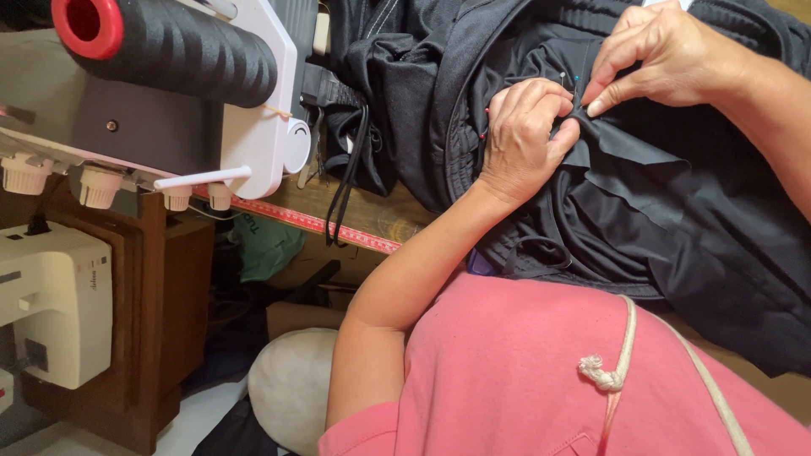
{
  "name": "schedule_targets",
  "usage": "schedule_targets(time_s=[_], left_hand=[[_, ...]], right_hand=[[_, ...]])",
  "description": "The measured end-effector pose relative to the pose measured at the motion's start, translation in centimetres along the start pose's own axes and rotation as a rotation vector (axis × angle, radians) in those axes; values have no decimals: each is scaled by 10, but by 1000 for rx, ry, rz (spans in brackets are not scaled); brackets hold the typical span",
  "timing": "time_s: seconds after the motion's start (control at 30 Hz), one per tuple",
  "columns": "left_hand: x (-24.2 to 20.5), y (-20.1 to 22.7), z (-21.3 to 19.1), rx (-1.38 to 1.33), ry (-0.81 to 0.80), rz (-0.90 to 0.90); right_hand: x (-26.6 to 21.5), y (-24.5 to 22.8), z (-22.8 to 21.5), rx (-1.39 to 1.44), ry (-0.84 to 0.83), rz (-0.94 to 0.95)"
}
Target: Pinning a piece of fabric onto a garment to secure it before sewing.
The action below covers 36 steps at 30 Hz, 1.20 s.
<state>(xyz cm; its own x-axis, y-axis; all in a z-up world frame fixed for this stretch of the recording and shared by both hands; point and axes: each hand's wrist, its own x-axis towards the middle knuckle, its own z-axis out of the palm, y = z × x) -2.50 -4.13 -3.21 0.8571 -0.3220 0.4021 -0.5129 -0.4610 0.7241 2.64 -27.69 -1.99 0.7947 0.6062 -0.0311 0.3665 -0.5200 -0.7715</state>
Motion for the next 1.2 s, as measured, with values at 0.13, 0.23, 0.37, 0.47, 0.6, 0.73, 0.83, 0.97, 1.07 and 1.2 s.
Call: schedule_targets(time_s=[0.13,0.23,0.37,0.47,0.6,0.73,0.83,0.97,1.07,1.2], left_hand=[[1,3,0,27,25,17],[2,4,0,43,19,22],[1,5,0,59,13,25],[1,5,0,66,12,33],[2,7,0,75,10,51],[0,2,3,89,25,54],[-2,6,2,100,34,36],[-3,13,-13,101,-22,-1],[-5,11,-22,141,-135,20],[-7,11,-23,192,-167,93]], right_hand=[[4,-2,-3,-40,-50,76],[5,-2,-2,-24,-53,105],[5,-2,-3,-42,-68,122],[6,-5,-3,13,-58,121],[6,-6,-2,-8,-79,188],[6,1,-2,4,-64,169],[-1,-1,-8,29,-29,163],[-13,-43,-24,95,76,294],[-38,-40,-18,-220,179,95],[-64,-81,-1,-416,233,144]])
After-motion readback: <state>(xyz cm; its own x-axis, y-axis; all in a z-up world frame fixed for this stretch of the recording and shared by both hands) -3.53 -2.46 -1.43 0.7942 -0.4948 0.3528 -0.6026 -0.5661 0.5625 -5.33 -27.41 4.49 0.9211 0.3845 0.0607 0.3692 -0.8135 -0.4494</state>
